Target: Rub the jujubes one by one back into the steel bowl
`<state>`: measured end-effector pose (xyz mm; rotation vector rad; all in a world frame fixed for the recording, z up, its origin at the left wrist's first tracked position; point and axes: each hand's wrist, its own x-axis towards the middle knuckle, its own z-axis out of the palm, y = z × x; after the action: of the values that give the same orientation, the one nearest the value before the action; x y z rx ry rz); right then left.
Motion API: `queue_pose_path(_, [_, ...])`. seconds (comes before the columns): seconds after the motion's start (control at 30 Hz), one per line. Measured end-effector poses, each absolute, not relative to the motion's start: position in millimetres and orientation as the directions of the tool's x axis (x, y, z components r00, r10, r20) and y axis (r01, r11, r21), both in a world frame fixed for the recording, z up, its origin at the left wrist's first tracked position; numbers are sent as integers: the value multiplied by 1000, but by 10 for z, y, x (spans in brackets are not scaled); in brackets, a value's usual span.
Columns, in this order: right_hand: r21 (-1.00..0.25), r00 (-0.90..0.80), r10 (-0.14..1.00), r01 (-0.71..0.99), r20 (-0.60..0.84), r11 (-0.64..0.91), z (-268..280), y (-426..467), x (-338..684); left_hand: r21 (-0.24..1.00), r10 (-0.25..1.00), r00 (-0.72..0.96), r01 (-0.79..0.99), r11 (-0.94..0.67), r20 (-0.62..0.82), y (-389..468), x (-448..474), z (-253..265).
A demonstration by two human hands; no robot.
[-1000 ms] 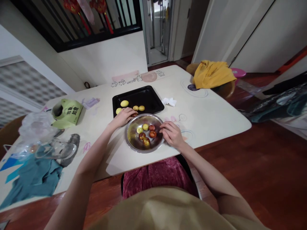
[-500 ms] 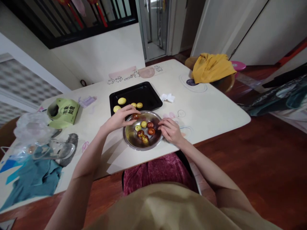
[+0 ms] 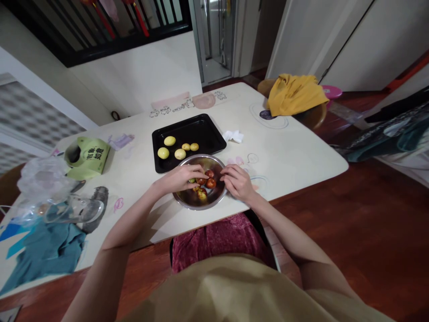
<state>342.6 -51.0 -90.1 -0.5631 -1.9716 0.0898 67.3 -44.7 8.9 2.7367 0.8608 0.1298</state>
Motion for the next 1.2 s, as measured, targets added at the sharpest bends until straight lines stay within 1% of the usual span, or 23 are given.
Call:
queue_pose_path(0.13, [-304, -352, 421, 342, 836, 889, -902, -512, 3422, 267, 563, 826, 538, -800, 21, -461, 675, 99])
queue_pose_path(0.3, [-310, -351, 427, 342, 834, 887, -903, -518, 3421, 275, 545, 834, 506, -818, 86, -456, 668, 118])
queue_pose_path(0.4, [-308, -353, 428, 348, 832, 885, -903, -517, 3423, 269, 534, 842, 498, -825, 78, -445, 672, 104])
queue_pose_path(0.6, [-297, -360, 421, 352, 832, 888, -895, -514, 3425, 226, 521, 850, 494, -839, 74, -435, 685, 73])
queue_pose_path(0.8, [-327, -366, 452, 355, 813, 876, -892, -522, 3425, 180, 520, 848, 499, -848, 102, -430, 664, 84])
queue_pose_path(0.87, [-332, -367, 451, 345, 814, 878, -877, -531, 3431, 167, 526, 836, 503, -848, 157, -445, 649, 74])
queue_pose_path(0.97, [-359, -356, 465, 326, 811, 875, -796, -521, 3457, 179, 528, 792, 496, -849, 306, -497, 601, 21])
queue_pose_path(1.07, [-406, -343, 508, 328, 790, 853, -626, -424, 3467, 219, 521, 721, 476, -852, 458, -583, 517, -79])
queue_pose_path(1.2, [-462, -381, 578, 358, 721, 812, -374, -72, 3339, 294, 526, 620, 443, -847, 582, -736, 404, -238])
